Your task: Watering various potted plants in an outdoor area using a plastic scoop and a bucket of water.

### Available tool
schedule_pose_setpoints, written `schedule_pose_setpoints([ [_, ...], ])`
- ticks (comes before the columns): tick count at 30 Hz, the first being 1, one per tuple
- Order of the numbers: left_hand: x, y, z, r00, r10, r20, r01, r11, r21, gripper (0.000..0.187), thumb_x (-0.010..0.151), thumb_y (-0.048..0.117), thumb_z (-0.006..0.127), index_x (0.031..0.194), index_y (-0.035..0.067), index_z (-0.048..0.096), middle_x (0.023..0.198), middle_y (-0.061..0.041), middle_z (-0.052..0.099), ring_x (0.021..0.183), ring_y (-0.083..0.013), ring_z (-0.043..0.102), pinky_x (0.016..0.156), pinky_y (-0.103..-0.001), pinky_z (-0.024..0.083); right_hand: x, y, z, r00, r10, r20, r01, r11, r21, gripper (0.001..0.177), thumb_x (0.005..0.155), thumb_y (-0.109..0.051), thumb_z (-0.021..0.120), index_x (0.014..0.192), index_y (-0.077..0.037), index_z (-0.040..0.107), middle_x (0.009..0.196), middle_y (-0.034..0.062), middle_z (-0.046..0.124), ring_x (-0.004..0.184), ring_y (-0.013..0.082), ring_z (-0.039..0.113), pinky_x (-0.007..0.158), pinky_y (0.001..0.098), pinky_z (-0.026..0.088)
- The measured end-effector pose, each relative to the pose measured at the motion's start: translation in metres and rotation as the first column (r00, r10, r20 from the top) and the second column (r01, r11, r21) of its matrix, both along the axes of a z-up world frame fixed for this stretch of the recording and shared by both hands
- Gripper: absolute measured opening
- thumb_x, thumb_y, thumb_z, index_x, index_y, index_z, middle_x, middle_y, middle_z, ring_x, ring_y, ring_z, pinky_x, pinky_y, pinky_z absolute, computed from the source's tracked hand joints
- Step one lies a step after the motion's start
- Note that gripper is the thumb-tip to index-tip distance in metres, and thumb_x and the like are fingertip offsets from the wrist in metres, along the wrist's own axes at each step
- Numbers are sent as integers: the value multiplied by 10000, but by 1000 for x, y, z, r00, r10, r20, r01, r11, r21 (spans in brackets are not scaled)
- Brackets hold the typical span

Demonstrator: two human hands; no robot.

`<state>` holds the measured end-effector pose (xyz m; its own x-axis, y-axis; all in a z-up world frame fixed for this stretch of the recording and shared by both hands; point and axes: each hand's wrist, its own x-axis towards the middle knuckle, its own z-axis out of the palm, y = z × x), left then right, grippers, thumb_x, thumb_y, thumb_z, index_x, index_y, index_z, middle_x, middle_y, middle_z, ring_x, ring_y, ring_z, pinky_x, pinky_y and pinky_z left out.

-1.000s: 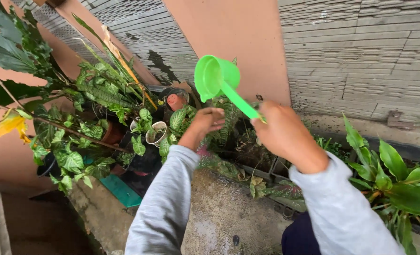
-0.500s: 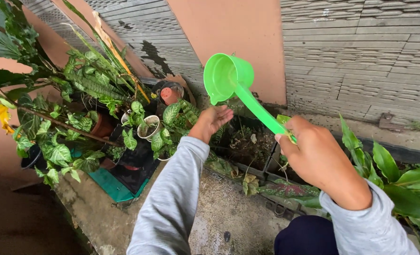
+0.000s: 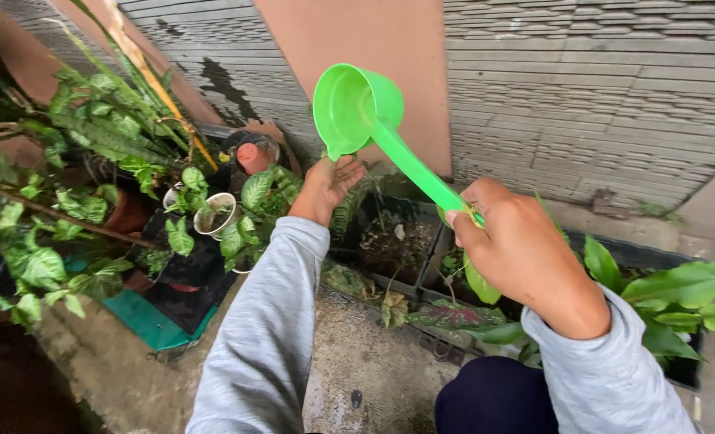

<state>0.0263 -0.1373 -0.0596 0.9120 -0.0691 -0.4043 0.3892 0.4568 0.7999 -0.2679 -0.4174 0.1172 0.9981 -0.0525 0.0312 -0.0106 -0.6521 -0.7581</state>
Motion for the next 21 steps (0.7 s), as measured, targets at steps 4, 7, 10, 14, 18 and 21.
schedule_pose_setpoints([
  [4,-4,-22,-7,999,-41,0,41,999,-14,533,1031,102,560,1442,-193,393,1536,-442,298,1437,-541,372,1174,-593,410,-5,-15,2,999,-23,30,25,998,-57,349,928,-237,649,1196,-16,681,940,249,764,1017,442,716,857,591,552],
  [7,-10,-42,3,994,-18,-108,25,998,60,220,1004,59,548,1143,-96,620,1172,-309,677,1129,-438,675,1044,-505,584,-11,-21,3,999,-45,19,47,992,-118,218,964,-278,611,1047,-76,613,789,91,791,766,376,667,734,476,456],
  [10,-29,-56,13,990,-65,-126,75,994,78,195,977,-11,553,1150,-83,608,1207,-318,679,1163,-436,670,1036,-487,583,-18,-28,3,998,-60,-12,58,987,-147,241,965,-295,596,1077,-84,625,802,56,813,817,359,706,781,465,479],
  [14,-47,-60,10,985,-99,-139,115,987,110,268,1031,32,500,1247,-92,598,1274,-310,655,1189,-415,660,1034,-459,581,-30,-31,3,994,-94,-54,83,981,-174,276,963,-313,601,1129,-93,627,847,64,819,841,356,710,786,464,487],
  [18,-48,-50,-12,984,-98,-147,113,989,99,284,1039,32,458,1239,-108,602,1232,-315,658,1152,-426,666,1024,-477,587,-38,-34,-7,996,-78,-44,68,978,-197,278,958,-323,609,1107,-89,621,842,95,795,814,367,698,773,468,483],
  [21,-63,-40,-5,985,-58,-162,75,992,99,306,1039,26,444,1272,-119,578,1293,-330,629,1197,-436,638,1051,-492,568,-43,-31,-9,997,-50,-62,35,974,-223,257,956,-348,603,1085,-126,624,791,73,792,752,338,701,748,453,483],
])
